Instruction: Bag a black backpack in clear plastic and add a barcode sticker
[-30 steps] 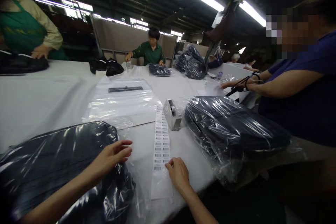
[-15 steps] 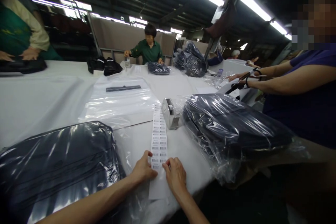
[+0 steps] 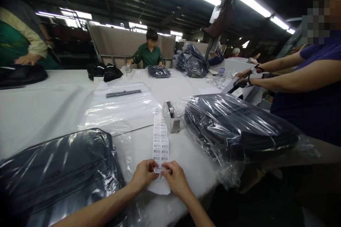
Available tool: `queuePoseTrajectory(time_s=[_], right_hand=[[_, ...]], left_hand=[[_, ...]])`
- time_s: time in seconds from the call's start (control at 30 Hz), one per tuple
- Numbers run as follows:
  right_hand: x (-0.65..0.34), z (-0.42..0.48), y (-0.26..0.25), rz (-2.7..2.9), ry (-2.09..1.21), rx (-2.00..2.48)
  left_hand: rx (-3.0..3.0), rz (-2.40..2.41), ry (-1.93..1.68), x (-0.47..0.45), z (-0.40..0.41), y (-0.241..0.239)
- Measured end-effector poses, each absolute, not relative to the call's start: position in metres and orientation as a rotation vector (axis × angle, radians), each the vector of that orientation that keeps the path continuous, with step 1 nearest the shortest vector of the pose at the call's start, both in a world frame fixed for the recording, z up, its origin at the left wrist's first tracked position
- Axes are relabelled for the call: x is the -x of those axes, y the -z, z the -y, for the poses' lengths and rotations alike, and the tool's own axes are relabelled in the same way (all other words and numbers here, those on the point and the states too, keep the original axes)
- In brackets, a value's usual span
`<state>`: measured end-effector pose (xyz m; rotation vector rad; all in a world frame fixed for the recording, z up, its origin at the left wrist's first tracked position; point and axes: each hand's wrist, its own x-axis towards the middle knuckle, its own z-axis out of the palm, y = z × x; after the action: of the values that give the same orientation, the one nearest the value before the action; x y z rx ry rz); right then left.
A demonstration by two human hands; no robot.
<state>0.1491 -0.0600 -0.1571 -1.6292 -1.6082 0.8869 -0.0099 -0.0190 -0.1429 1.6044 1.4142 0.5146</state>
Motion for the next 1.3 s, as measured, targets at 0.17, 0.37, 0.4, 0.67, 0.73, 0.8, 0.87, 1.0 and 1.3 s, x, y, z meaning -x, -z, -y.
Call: queuePoseTrajectory(time_s=[0.17,0.37,0.4,0.67,0.73,0.8,0.87,1.0,1.3], right_hand=[[-0.147,0.054,0.152,1.62,-0.906,1.606],[-0.158,0.065,0.149,1.401,-0.782,1.528],[-0.165,0.068,0.145,1.343,-0.741,1.559],[-0.119,-0.001,0.081,1.42,-1.026,1.484],[-0.065,-0.013,0.061,1.625,-1.101,1.355],[-0.007,-0.022,0.047,1.829,-1.153,1.209],[0.046,-0.032,0.041,1.981,-1.237,1.078],[0.124,-0.055,0.048,2.204,-1.386,1.025],[0.176,-0.091,0.079,2.485,-1.464,1.154]], left_hand=[[-1.586,-1.389,-0.496,0.008,0.015,0.15],[-1.586,-1.438,-0.352,0.008,0.019,0.146],[-1.602,-1.421,-0.337,0.008,0.025,0.14],[-2.329,-1.111,-0.405,0.085,0.06,0.046],[-2.36,-1.399,-0.535,0.139,0.075,0.028],[-2.32,-1.705,-0.532,0.191,0.09,0.026],[-2.3,-1.763,-0.379,0.229,0.101,0.037],[-2.27,-1.543,-0.165,0.254,0.111,0.068],[-2.235,-1.388,-0.366,0.262,0.106,0.099]])
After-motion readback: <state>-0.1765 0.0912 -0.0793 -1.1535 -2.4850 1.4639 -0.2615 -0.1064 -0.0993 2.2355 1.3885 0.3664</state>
